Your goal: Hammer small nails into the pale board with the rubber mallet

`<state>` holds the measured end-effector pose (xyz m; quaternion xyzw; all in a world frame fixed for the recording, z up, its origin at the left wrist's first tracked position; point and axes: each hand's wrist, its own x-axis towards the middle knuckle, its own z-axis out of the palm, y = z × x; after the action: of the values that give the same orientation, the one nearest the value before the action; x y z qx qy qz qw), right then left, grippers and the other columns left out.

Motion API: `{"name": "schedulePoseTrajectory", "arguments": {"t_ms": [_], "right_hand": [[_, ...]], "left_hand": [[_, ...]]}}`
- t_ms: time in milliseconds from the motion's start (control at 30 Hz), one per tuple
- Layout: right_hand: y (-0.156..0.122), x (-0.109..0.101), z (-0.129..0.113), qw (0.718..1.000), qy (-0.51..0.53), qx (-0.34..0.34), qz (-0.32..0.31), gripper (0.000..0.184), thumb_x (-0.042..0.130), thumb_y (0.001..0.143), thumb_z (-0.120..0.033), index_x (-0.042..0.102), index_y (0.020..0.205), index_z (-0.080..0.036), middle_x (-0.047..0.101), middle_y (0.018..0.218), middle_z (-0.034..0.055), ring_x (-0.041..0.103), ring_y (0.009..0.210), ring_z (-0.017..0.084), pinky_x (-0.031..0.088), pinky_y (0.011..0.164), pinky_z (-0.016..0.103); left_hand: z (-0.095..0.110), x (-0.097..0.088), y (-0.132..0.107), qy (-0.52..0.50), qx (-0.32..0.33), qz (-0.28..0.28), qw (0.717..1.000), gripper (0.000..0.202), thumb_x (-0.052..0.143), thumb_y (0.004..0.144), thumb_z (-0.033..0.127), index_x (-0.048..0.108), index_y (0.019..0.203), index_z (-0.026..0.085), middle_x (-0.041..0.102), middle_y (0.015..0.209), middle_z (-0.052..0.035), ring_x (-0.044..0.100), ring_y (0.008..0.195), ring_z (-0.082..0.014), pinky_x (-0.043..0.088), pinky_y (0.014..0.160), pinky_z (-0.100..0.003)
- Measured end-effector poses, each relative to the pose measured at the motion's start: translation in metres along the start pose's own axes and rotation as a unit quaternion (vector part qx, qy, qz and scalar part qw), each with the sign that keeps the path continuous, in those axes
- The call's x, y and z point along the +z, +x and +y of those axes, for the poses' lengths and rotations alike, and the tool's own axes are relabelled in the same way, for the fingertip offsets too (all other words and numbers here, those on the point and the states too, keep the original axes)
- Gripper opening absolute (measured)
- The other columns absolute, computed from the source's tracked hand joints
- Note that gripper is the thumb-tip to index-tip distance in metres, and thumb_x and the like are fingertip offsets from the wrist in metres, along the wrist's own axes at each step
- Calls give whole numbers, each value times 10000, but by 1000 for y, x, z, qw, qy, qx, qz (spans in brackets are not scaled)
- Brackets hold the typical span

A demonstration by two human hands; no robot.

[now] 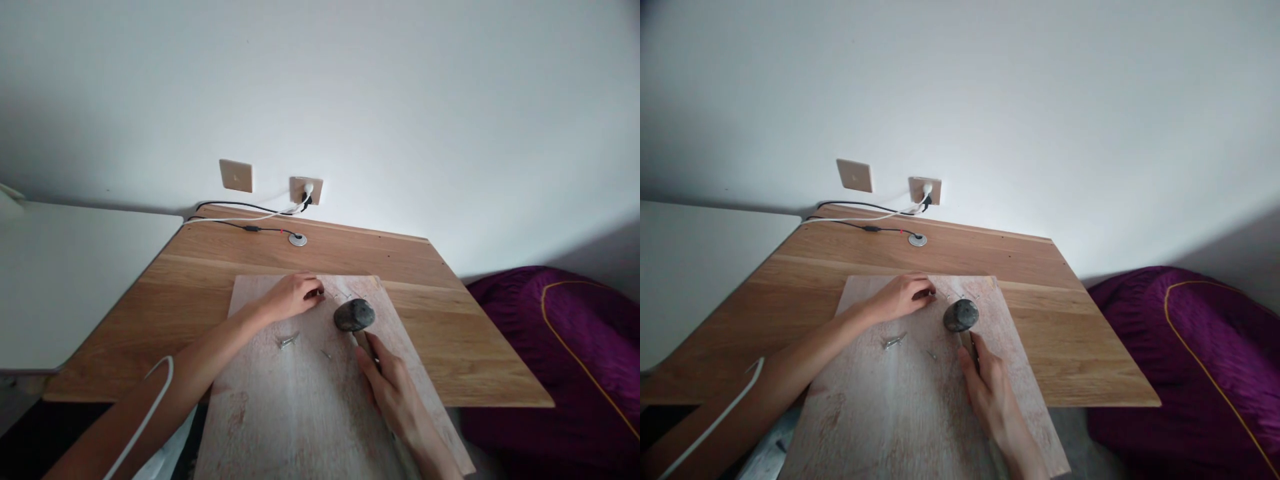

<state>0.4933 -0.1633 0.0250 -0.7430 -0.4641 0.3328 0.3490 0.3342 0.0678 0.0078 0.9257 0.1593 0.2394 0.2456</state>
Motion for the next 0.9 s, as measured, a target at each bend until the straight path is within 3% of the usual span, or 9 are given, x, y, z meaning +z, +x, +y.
{"name": "schedulePoseTrajectory", "arguments": {"t_ms": [367, 533, 600, 700, 900], "right_hand": [[1, 2, 1, 1000, -2, -4, -4, 464, 449, 1007, -651, 581, 1092, -214, 465, 526, -74, 439, 431, 139, 322, 414, 257], [-1, 2, -6, 1000, -10, -10, -6, 440, 462, 984, -650, 563, 1036, -225, 478, 508, -78, 445, 392, 130, 318, 389, 248], [1, 0, -12, 1000, -5, -4, -10, 413, 465, 974, -639, 537, 966, -233, 462, 480, -88, 431, 364, 121, 305, 371, 234], [11, -4, -26, 1000, 5, -9, -5, 382, 444, 984, -612, 488, 884, -247, 445, 460, -97, 417, 342, 108, 291, 352, 215], [42, -2, -68, 999, -15, -47, -10, 295, 465, 975, -535, 472, 894, -252, 490, 500, -95, 461, 351, 105, 319, 348, 203]], "left_hand": [[-3, 3, 5, -20, 15, 12, 1000, 115, 654, 937, 147, 736, 867, 185, 749, 937, -64, 700, 945, -218, 501, 849, -309], [-2, 3, 3, -23, 14, 13, 1000, 111, 642, 925, 130, 734, 884, 176, 760, 953, -72, 705, 946, -220, 509, 861, -313], [-3, 3, 2, -37, 3, 21, 999, 76, 670, 900, 146, 730, 940, 169, 757, 993, -80, 704, 961, -225, 516, 875, -318], [-6, 1, 3, -81, -31, 59, 994, 187, 671, 884, 181, 709, 1065, 159, 739, 1049, -88, 695, 986, -221, 529, 903, -328], [-12, 0, 10, -164, -85, 116, 976, 251, 520, 944, 211, 693, 1121, 166, 728, 1040, -77, 683, 997, -209, 546, 910, -344]]}}
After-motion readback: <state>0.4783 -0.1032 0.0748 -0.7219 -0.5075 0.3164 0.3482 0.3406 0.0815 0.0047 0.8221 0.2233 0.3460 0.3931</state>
